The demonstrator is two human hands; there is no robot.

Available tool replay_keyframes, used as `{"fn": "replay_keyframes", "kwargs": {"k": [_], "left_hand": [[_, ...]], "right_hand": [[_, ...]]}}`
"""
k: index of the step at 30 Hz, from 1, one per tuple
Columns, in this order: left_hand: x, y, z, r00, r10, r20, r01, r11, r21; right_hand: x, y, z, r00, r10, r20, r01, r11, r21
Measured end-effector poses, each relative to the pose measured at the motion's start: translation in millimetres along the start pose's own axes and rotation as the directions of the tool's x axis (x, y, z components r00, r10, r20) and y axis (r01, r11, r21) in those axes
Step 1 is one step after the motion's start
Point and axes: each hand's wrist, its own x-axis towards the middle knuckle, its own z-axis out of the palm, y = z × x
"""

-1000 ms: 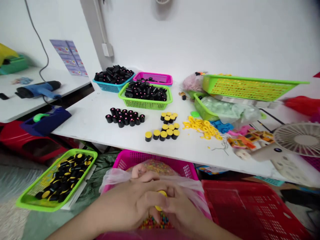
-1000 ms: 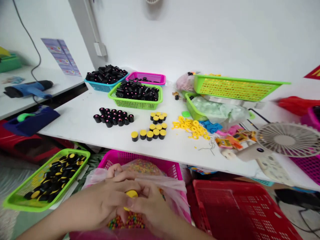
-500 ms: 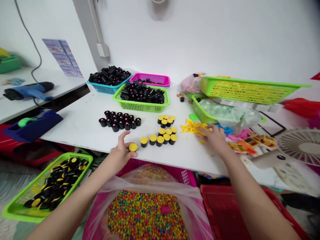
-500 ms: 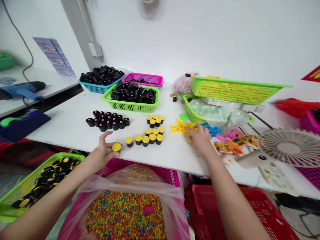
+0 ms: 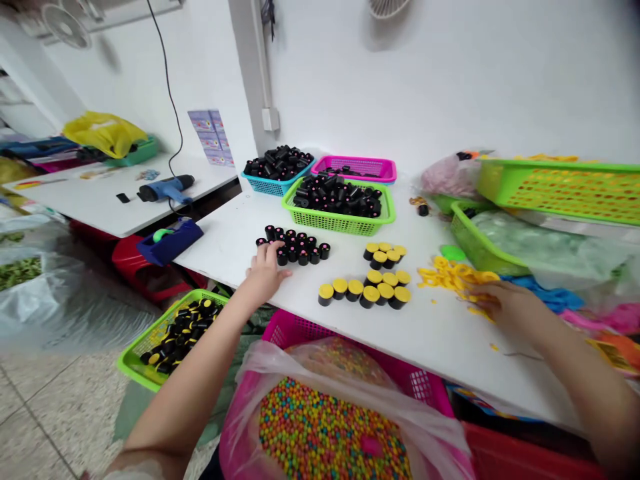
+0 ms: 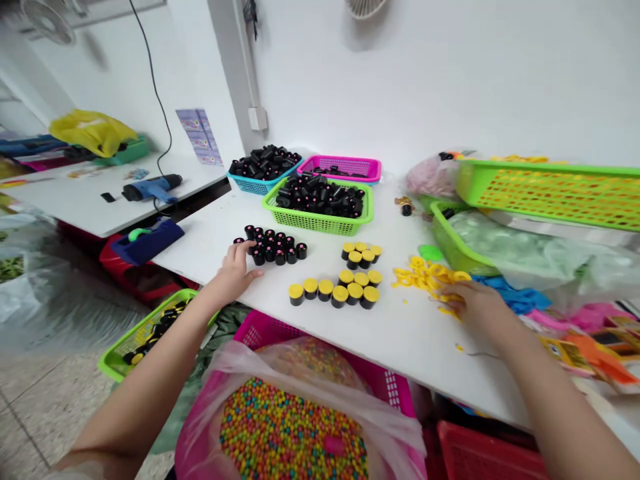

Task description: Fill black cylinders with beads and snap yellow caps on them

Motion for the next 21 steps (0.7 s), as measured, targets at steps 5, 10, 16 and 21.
{"fn": "replay_keyframes", "kwargs": {"k": [5,10,16,21], "left_hand": [[22,-16,13,0.988,-0.076,-0.131,0.088,0.992,0.087],[18,-20,19,0.988,0.058,-0.146,-0.049,0.997,0.064],[-55,-4,-2,0.947,0.319,-0.029,-0.32,0.945,-0.072],[-131,36,-11,0.761,0.627,0.165,-0.556,0.762,-0.332]], "right_hand": [[3,-8,-8,0.982,0.005,0.19,0.015,0.995,-0.099],[-9,-26,-36,0.994,0.038,0.107,-0.012,0.973,-0.232],[-57,-127,-52,0.982,-0.118,-0.146,0.102,0.988,-0.111],[-101,-250,-53,0.963,-0.169,-0.209,0.211,0.957,0.197]]}}
